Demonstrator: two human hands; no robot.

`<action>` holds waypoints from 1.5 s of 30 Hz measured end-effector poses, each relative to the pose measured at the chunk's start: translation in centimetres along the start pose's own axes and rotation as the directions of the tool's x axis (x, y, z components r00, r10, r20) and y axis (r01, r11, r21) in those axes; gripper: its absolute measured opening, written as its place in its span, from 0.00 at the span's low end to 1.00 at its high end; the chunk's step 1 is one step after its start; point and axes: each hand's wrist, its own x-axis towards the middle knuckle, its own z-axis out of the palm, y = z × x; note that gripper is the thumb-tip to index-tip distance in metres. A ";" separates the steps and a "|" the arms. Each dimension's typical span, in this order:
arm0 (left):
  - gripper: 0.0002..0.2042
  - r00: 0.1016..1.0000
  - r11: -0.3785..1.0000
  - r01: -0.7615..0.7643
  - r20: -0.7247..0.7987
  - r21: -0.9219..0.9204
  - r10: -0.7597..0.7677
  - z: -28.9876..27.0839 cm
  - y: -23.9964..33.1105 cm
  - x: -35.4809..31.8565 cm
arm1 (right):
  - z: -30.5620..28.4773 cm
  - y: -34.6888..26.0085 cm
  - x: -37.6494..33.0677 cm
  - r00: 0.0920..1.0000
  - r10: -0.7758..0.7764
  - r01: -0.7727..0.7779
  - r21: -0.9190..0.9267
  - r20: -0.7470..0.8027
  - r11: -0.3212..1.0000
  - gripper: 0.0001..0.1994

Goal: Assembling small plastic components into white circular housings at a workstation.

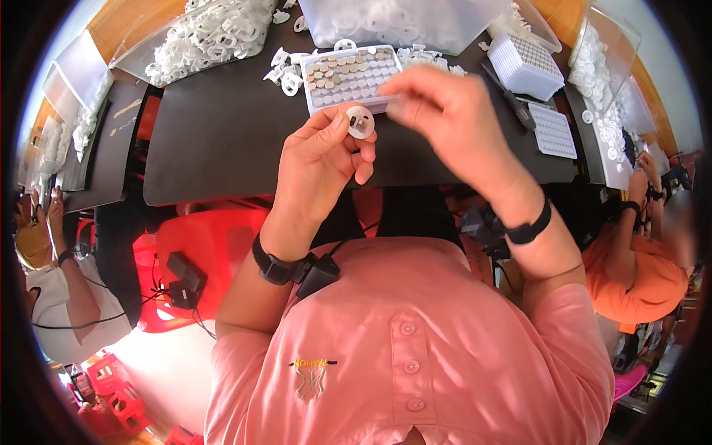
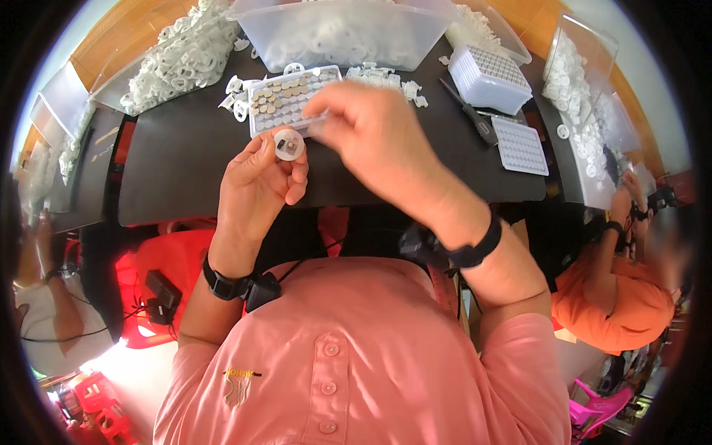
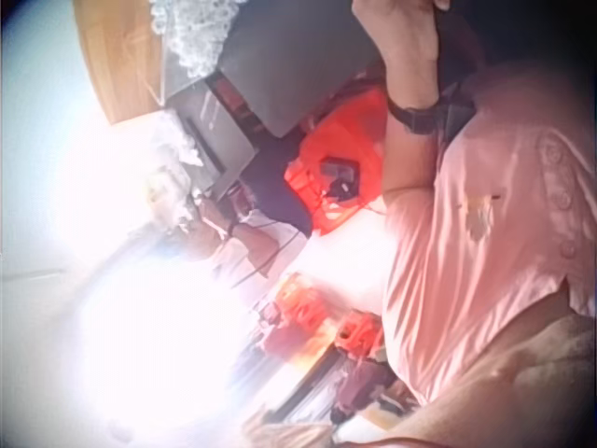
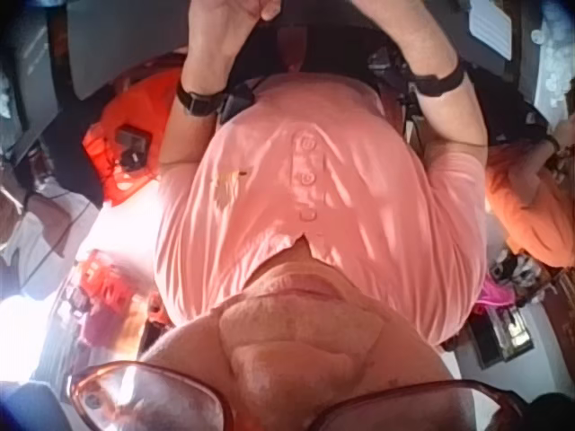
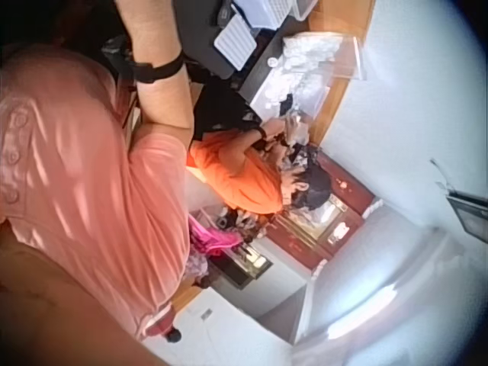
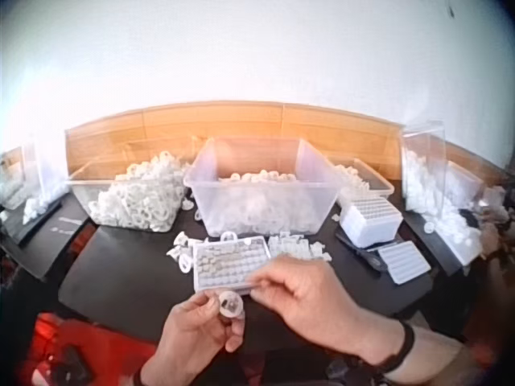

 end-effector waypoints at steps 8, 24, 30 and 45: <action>0.13 0.999 0.999 0.032 0.025 -0.031 -0.032 0.1 0.1 0.0 | -0.4 7.4 8.3 0.998 0.054 -0.033 -0.393 0.042 0.919 0.08; 0.14 0.997 0.999 0.046 0.058 -0.015 -0.045 -0.3 0.0 0.0 | 1.8 8.7 8.9 0.980 -0.160 0.197 -0.564 0.115 0.802 0.07; 0.13 0.995 0.998 0.045 0.086 -0.040 -0.042 -0.1 0.0 0.3 | 1.7 8.5 9.2 0.984 -0.129 0.177 -0.583 0.124 0.793 0.07; 0.13 0.999 0.999 0.026 0.030 0.046 -0.028 0.3 0.0 0.2 | 4.1 1.1 -1.7 0.977 -0.088 0.124 0.181 -0.196 0.976 0.07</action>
